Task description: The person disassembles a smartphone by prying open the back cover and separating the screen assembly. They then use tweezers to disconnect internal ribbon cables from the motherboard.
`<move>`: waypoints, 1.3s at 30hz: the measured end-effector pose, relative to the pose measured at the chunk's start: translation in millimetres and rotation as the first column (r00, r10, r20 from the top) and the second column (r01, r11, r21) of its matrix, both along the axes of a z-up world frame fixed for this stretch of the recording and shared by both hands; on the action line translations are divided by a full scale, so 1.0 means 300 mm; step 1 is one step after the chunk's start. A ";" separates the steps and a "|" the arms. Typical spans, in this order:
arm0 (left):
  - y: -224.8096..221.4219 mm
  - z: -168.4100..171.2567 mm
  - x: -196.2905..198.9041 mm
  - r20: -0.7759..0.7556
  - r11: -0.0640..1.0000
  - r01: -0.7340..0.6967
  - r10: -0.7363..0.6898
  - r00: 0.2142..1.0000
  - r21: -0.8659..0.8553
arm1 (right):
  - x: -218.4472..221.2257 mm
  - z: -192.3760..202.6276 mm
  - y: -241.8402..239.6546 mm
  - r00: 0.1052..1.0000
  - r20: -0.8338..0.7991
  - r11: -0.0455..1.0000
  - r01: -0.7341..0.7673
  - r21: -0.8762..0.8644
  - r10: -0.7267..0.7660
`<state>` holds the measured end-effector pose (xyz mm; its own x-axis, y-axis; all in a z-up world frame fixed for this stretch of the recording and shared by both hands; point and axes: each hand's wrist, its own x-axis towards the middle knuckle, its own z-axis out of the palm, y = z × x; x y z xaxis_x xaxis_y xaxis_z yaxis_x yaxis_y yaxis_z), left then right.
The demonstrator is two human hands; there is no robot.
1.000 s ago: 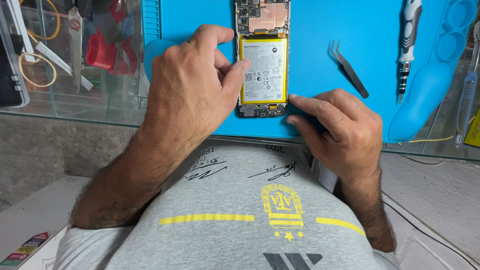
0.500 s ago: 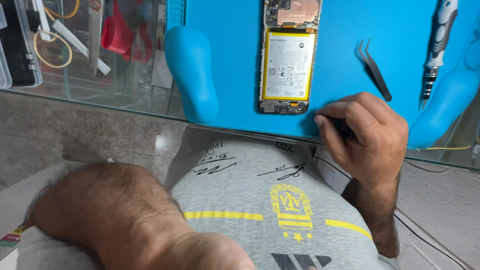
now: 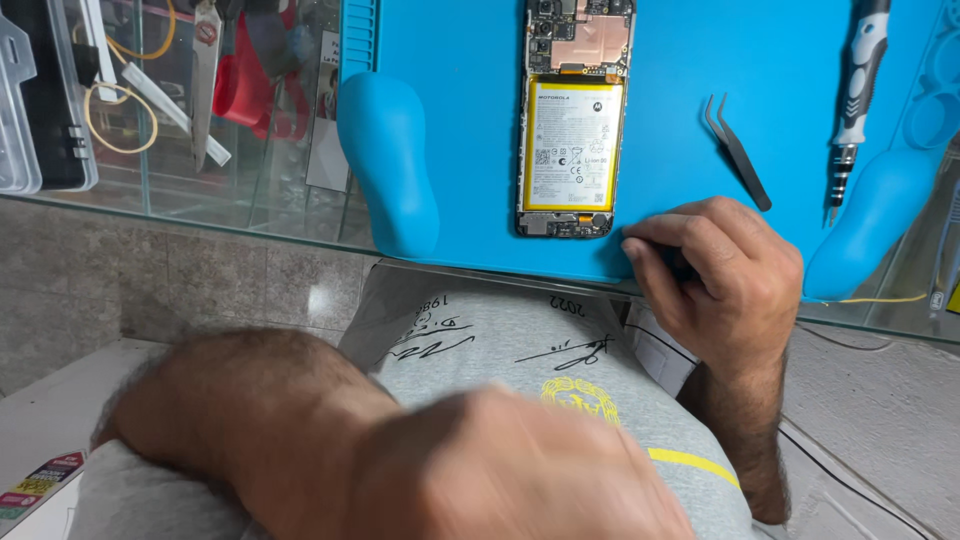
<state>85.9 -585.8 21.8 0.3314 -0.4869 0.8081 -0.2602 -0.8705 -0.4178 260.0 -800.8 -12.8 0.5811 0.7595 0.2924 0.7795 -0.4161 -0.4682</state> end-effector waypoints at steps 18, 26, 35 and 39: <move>0.322 -0.142 0.270 -0.442 0.541 -0.145 -0.472 0.763 -0.828 | 0.016 0.011 0.010 0.999 -0.030 0.999 0.022 -0.026 -0.023; 0.336 -0.144 0.285 -0.480 0.595 -0.124 -0.490 0.728 -0.794 | 0.001 -0.003 0.015 0.993 -0.078 0.996 0.087 0.036 -0.084; 0.316 -0.158 0.287 -0.499 0.643 -0.146 -0.409 0.764 -0.751 | 0.028 0.031 0.007 0.994 -0.092 0.994 -0.053 0.097 0.062; 0.305 -0.160 0.289 -0.468 0.637 -0.134 -0.392 0.792 -0.759 | 0.042 0.023 -0.011 0.985 -0.064 0.985 -0.155 0.071 0.160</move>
<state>172.4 -494.4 -26.1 0.8090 0.0962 0.5798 -0.3388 -0.7299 0.5938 272.7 -804.1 -5.7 0.4767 0.8235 0.3075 0.7973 -0.2576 -0.5458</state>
